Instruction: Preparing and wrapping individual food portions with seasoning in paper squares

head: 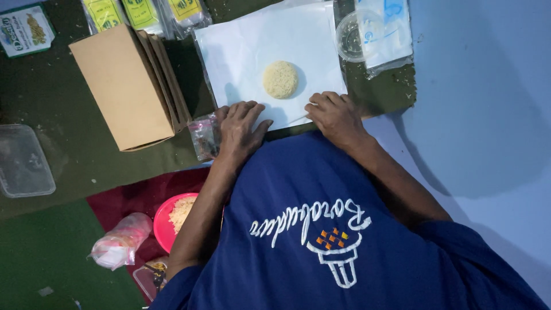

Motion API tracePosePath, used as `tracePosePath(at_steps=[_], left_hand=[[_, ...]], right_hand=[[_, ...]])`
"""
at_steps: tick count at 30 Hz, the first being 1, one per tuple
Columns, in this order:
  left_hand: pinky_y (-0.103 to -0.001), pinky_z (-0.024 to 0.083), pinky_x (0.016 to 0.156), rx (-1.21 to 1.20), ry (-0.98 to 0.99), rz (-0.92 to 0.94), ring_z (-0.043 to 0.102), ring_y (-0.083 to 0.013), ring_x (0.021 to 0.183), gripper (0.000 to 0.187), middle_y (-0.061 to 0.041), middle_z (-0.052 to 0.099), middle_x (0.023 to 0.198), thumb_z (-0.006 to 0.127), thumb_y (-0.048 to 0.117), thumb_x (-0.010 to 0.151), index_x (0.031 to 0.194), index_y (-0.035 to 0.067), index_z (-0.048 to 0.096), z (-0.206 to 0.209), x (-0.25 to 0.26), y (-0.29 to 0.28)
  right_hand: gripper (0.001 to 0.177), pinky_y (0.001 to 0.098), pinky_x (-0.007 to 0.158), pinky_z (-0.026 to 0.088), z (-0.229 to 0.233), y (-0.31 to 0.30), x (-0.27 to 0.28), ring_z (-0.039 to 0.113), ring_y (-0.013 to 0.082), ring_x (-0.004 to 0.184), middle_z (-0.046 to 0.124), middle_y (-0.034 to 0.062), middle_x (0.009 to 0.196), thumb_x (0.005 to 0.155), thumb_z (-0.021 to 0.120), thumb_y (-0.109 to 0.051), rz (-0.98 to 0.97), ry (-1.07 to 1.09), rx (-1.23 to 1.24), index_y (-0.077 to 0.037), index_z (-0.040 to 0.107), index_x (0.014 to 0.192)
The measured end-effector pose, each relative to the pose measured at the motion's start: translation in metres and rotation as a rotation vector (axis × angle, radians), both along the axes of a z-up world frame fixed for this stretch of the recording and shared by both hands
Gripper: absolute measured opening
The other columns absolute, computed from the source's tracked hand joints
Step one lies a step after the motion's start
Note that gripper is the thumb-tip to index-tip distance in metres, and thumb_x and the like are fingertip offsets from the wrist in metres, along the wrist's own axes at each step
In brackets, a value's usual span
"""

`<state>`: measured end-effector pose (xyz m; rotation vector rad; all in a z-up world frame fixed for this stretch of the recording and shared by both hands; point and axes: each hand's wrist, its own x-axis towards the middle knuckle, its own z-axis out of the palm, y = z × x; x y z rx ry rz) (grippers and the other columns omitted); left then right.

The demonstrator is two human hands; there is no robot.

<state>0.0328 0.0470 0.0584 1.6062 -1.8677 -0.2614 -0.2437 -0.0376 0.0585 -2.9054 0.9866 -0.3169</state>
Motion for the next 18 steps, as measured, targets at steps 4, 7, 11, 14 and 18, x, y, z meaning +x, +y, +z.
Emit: tracePosePath(at_steps=[4, 7, 11, 14, 18], left_hand=[[-0.044, 0.045, 0.084, -0.001, -0.018, 0.007, 0.069, -0.0292, 0.1, 0.032, -0.007, 0.071, 0.103, 0.086, 0.026, 0.083, 0.111, 0.014, 0.074, 0.008, -0.002, 0.0], [-0.044, 0.044, 0.085, -0.013, 0.002, 0.007, 0.069, -0.0294, 0.102, 0.035, -0.007, 0.072, 0.103, 0.087, 0.027, 0.081, 0.111, 0.016, 0.074, 0.008, -0.004, 0.0], [-0.047, 0.041, 0.088, -0.009, 0.02, -0.058, 0.067, -0.0299, 0.102, 0.046, -0.009, 0.071, 0.104, 0.09, 0.039, 0.078, 0.112, 0.013, 0.073, 0.027, -0.005, -0.004], [-0.048, 0.039, 0.089, -0.015, -0.006, -0.087, 0.065, -0.0296, 0.105, 0.053, -0.009, 0.071, 0.106, 0.091, 0.044, 0.074, 0.113, 0.012, 0.073, 0.031, -0.007, -0.006], [-0.051, 0.039, 0.09, -0.03, -0.039, -0.089, 0.064, -0.0292, 0.107, 0.055, -0.009, 0.071, 0.106, 0.094, 0.041, 0.071, 0.113, 0.012, 0.073, 0.024, -0.011, -0.008]], right_hand=[[0.013, 0.0365, 0.076, 0.048, -0.009, 0.0, -0.001, 0.064, 0.0203, 0.109, 0.061, -0.0048, 0.11, 0.107, 0.064, -0.033, 0.003, -0.036, -0.038, -0.021, 0.068, 0.105], [0.013, 0.0374, 0.075, 0.048, 0.001, 0.001, 0.005, 0.064, 0.0219, 0.105, 0.061, -0.0012, 0.102, 0.102, 0.07, -0.03, 0.017, -0.013, -0.119, -0.017, 0.067, 0.1], [0.022, 0.0397, 0.078, 0.046, 0.011, 0.002, 0.012, 0.061, 0.0268, 0.098, 0.058, 0.004, 0.098, 0.112, 0.06, -0.025, -0.014, -0.081, -0.04, -0.01, 0.06, 0.095], [0.022, 0.0396, 0.077, 0.046, 0.012, 0.002, 0.013, 0.062, 0.0261, 0.099, 0.059, 0.0022, 0.098, 0.11, 0.06, -0.029, -0.002, -0.055, -0.068, -0.012, 0.063, 0.097], [0.016, 0.0395, 0.079, 0.047, 0.005, 0.0, 0.01, 0.061, 0.0255, 0.108, 0.061, 0.0021, 0.104, 0.106, 0.064, -0.03, 0.028, -0.018, -0.011, -0.014, 0.066, 0.103]])
